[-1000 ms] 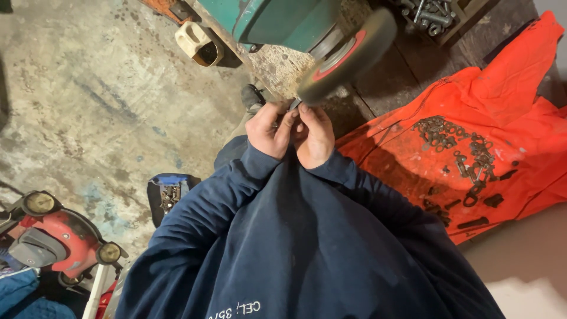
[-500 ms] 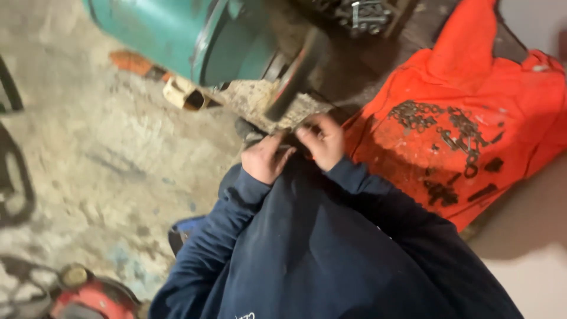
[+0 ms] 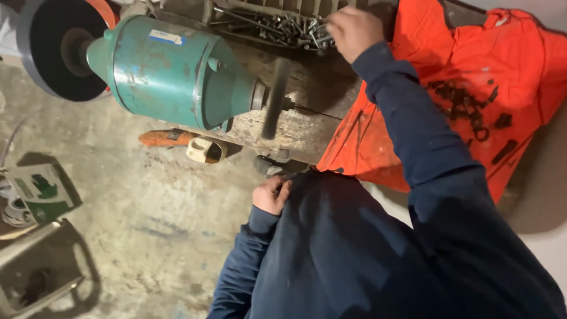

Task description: Using a bench grinder with a wire wheel to remove rust and debris from various small metal bolts and fasteners.

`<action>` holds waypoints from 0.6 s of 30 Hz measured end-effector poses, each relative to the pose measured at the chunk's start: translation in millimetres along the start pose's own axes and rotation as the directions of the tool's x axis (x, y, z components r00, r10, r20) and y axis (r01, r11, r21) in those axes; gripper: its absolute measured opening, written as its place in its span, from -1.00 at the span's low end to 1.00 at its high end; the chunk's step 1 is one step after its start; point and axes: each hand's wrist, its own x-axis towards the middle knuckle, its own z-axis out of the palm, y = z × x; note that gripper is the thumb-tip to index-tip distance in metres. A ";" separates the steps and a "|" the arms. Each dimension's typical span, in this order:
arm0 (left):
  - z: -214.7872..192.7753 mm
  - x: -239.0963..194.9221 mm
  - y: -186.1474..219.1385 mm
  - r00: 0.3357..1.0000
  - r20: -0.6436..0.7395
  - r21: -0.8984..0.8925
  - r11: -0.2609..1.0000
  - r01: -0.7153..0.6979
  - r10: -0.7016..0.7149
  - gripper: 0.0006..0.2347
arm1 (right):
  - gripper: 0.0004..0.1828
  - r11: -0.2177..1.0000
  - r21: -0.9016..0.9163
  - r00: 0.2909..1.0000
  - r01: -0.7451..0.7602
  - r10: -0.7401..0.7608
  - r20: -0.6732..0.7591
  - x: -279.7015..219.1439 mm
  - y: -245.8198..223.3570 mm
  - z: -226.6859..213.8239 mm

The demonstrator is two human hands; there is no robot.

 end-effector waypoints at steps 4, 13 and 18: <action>-1.4 -5.0 -2.9 0.973 0.080 -0.163 0.961 0.225 -0.214 -0.85 | -0.90 0.983 0.128 0.981 -0.135 0.151 -0.121 -36.2 2.3 -28.4; 37.7 18.7 -9.0 0.891 0.452 0.030 0.999 0.028 -0.038 -0.83 | -0.85 0.820 0.241 0.840 -0.519 0.542 -0.037 -216.7 26.5 -101.8; 72.7 57.7 49.9 0.834 0.540 -0.068 0.993 -0.096 0.118 -0.73 | -0.85 0.757 0.259 0.780 -0.601 0.625 -0.016 -272.8 21.5 -132.0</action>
